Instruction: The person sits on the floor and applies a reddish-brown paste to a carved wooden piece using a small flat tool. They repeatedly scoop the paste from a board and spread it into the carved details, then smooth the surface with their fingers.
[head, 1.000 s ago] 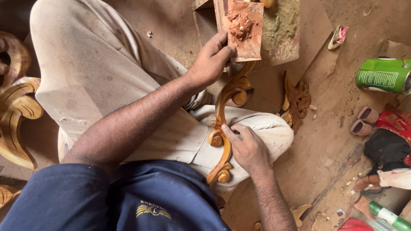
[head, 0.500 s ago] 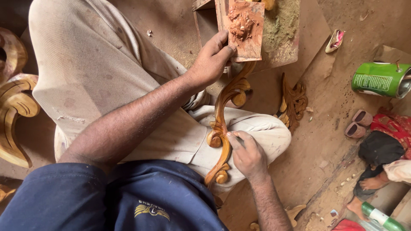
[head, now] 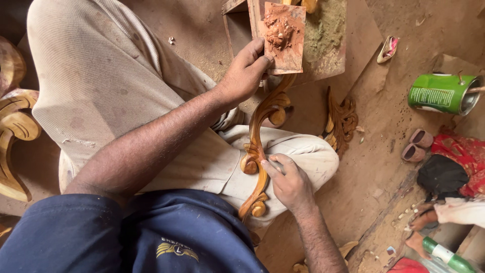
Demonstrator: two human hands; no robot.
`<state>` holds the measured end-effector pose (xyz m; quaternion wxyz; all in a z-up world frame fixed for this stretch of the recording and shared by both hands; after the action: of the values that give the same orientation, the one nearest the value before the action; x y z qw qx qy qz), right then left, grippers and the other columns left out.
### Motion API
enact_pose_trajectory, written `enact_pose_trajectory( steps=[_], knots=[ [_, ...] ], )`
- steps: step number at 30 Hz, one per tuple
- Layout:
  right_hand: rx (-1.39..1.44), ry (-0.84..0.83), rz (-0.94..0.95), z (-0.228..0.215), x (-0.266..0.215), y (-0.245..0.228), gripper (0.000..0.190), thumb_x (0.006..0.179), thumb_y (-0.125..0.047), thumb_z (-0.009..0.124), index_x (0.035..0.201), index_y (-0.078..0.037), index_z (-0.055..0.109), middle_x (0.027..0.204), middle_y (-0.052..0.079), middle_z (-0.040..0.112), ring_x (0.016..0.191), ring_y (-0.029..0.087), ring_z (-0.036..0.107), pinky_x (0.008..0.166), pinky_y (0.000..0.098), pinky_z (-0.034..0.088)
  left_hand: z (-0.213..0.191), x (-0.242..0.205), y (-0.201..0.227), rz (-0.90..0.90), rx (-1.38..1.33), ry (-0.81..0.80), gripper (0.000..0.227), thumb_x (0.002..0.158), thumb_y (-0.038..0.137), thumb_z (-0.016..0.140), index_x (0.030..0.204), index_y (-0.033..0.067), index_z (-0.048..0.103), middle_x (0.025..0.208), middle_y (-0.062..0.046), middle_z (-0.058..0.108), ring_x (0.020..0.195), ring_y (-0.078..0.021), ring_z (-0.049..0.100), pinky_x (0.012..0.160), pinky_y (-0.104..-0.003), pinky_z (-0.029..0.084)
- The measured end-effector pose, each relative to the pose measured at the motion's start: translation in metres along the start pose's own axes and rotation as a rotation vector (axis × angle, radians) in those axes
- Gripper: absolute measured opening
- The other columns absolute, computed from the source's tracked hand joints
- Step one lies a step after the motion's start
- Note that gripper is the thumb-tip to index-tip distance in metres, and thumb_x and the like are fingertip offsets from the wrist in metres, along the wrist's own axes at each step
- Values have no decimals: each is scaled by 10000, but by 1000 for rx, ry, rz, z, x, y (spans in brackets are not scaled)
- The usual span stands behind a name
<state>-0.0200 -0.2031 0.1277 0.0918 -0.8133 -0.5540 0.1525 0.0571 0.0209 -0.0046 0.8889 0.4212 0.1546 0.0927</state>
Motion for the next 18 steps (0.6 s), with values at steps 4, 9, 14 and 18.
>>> enact_pose_trajectory(
  steps=[4,9,14,18],
  knots=[
    [-2,2,-1,2,0,1,461,826,109,642,1236,-87,720,1161,130,624,1046,269,694,877,356,614,-1,-3,3,22,13,-8,250,1043,103,447,1262,42,552,1000,4,617,869,-61,564,789,-254,533],
    [-12,-6,10,6,-4,3,411,858,97,660,1219,-95,711,1183,125,623,1059,266,693,884,352,613,1,-2,3,-4,-45,-11,260,1019,84,458,1256,39,556,1001,-3,634,858,-65,580,777,-255,536],
    [84,52,52,4,-6,8,453,835,124,632,1235,-64,732,1170,124,622,1054,250,692,899,344,629,4,-3,8,4,-24,-79,262,1005,93,446,1223,36,579,949,-11,626,823,-75,598,741,-271,548],
    [41,54,77,6,-11,6,413,802,110,667,1169,-62,744,1160,133,625,1050,271,680,884,362,612,8,-9,9,-23,13,-150,280,994,114,422,1208,46,590,962,-3,642,852,-70,622,746,-280,569]
  ],
)
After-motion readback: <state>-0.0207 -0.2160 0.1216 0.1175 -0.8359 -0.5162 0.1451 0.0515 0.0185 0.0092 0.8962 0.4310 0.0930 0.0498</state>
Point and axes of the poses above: each hand's wrist, its own x-axis towards the middle knuckle, its own z-axis out of the palm, y = z × x, the point moved 6 cm from there along x, towards the middle knuckle
